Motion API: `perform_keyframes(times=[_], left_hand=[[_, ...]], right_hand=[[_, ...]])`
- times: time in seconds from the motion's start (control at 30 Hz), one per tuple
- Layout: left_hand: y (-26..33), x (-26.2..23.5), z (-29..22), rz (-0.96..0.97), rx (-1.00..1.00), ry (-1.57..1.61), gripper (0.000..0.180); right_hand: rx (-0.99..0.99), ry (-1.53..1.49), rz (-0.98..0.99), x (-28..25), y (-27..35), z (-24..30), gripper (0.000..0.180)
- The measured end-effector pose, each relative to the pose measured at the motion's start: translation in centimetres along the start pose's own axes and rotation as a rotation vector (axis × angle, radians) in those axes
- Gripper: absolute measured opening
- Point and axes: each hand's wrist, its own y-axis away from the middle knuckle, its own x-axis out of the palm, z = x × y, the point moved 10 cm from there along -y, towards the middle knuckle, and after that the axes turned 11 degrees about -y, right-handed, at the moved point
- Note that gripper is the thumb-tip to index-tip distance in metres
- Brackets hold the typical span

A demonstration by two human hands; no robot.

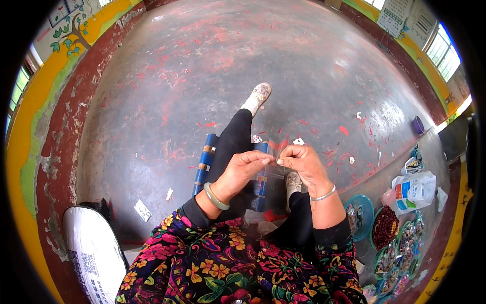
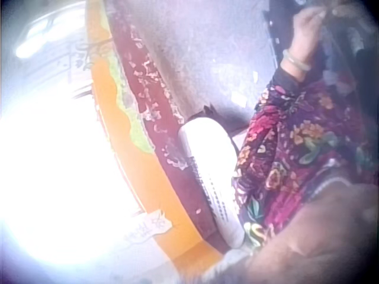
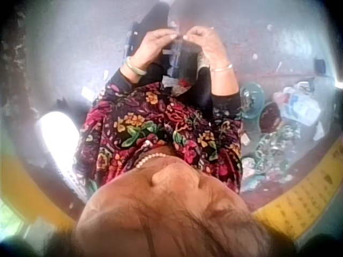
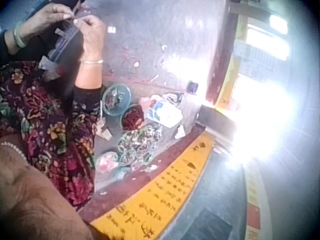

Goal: The person sits on a low stool and sorts small craft items from a white bag. They pick up individual items, such as a red object and a yellow figurine, and place them into small clear plastic bags. The person then seals the bags and places the packaged items into a blue plastic basket.

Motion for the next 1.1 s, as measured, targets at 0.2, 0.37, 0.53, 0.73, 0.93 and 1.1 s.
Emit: perform_keyframes(times=[0.2,0.37,0.53,0.73,0.93,1.1], left_hand=[[0.3,-1.4,0.2,-0.133,-0.029,-0.023,0.013],[0.3,-1.9,0.4,-0.203,-0.040,-0.003,0.010],[0.3,-2.0,0.8,-0.220,-0.050,0.004,0.007],[0.3,-1.9,1.2,-0.217,-0.066,-0.014,0.005],[0.4,-1.8,1.1,-0.225,-0.103,0.009,0.004],[0.3,-1.8,1.3,-0.223,-0.109,0.004,0.004]], right_hand=[[0.015,0.001,-0.019,0.5,0.1,0.4,0.012],[0.046,0.010,-0.041,0.6,0.2,0.2,0.011],[0.059,0.031,-0.027,0.7,0.2,-0.1,0.014],[0.067,0.063,-0.028,0.5,0.1,-0.4,0.015],[0.047,0.087,-0.039,0.4,0.0,-0.5,0.016],[0.013,0.127,-0.057,0.2,-0.1,-0.2,0.016]])
